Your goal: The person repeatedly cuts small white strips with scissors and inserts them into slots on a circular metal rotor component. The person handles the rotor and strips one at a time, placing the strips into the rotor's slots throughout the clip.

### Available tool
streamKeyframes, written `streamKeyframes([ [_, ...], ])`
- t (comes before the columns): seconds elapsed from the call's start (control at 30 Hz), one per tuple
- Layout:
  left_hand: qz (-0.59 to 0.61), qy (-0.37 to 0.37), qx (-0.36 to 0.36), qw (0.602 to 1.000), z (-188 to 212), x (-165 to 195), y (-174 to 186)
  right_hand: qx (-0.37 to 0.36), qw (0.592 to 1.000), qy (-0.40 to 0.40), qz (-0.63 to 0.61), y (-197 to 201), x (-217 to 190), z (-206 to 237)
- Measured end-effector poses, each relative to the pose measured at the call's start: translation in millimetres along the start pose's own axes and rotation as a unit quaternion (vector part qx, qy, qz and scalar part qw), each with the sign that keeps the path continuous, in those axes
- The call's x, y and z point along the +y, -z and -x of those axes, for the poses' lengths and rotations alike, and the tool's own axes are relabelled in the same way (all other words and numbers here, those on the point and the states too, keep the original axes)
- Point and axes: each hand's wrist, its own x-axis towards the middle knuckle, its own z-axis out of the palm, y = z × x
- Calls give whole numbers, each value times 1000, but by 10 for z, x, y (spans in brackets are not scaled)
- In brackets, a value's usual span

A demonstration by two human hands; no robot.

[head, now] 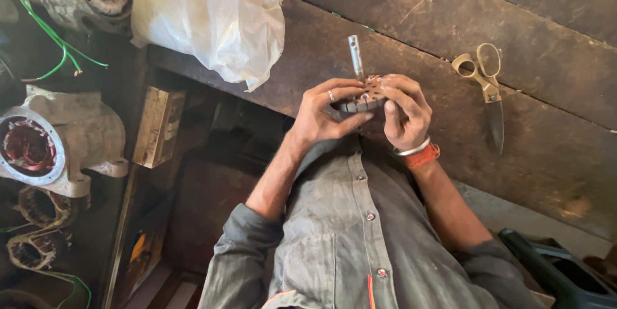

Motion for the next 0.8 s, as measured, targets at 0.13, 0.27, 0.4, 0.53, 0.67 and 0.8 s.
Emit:
streamKeyframes([
  [0.13,-14,23,33,999,-109,22,13,1,999,-36,21,-101,28,-160],
  [0.27,-24,59,22,998,-282,162,158,-8,1000,-22,20,-212,53,-352],
  [0.4,-106,41,19,993,-331,515,420,-1,998,-52,29,-320,43,-489],
  [0.53,-281,-44,86,955,-490,661,834,6,994,-112,0,-423,73,-618],
  [0.67,-615,56,-53,785,-1121,175,1241,-21,998,-58,1,-400,61,-611],
  [0.8,-750,96,-125,643,-1463,-301,1313,1,997,-63,33,-315,79,-437],
])
